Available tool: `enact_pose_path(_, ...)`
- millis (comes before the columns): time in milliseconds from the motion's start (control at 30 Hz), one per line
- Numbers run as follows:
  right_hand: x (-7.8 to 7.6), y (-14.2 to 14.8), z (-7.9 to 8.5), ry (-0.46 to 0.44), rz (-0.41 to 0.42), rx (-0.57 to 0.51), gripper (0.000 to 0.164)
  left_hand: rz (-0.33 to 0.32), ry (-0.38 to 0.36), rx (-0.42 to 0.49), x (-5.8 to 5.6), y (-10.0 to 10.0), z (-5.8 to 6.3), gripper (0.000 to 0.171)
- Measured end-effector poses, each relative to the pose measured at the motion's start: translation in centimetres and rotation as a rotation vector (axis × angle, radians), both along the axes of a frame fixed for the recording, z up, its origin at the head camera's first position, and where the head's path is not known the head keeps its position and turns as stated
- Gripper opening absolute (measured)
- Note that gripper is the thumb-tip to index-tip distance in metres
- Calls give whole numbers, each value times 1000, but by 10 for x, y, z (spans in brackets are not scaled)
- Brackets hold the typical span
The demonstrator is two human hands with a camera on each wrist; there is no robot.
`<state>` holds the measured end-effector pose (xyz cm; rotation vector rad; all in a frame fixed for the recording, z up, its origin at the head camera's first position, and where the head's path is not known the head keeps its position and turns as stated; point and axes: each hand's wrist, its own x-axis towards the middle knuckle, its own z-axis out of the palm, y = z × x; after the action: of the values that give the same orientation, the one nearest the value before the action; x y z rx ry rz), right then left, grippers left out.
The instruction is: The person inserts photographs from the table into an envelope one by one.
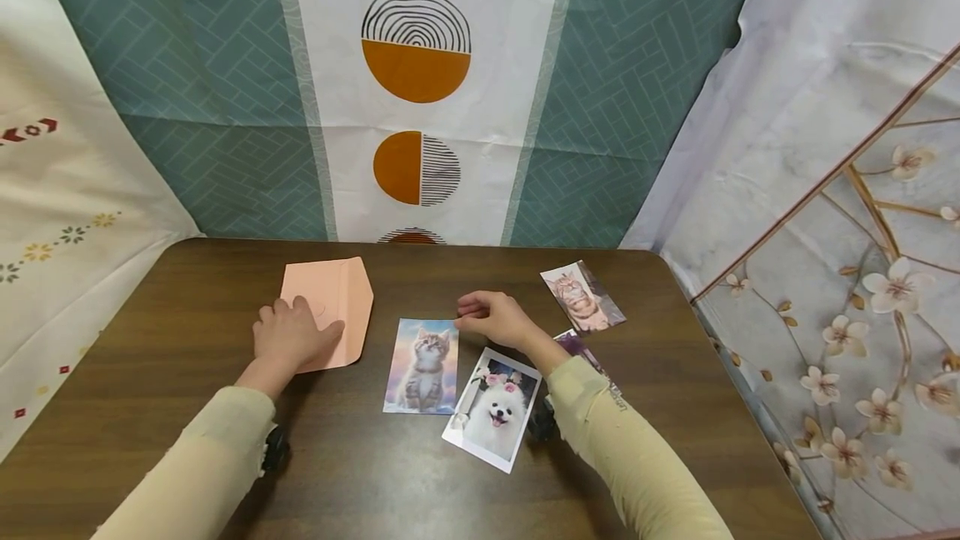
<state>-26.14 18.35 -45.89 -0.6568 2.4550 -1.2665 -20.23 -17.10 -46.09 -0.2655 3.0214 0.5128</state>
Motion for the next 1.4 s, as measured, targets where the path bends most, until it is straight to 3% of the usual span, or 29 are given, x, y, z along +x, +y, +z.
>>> enact_pose_path(333, -2, -1, 0, 20, 12, -7, 45, 73, 12, 159, 0, 0, 2, 78)
enact_pose_path(567, -3, -2, -1, 21, 19, -4, 45, 149, 28, 270, -4, -1, 4, 83)
enact_pose_path(800, -1, -2, 1, 8, 13, 3, 45, 181, 20, 300, -8, -4, 3, 91)
enact_pose_path(1200, -2, -7, 2, 19, 36, 40, 44, 161, 163, 287, -9, -1, 8, 99)
enact_pose_path(1400, -3, -8, 1, 24, 45, 55, 44, 175, 145, 297, -10, -2, 9, 105)
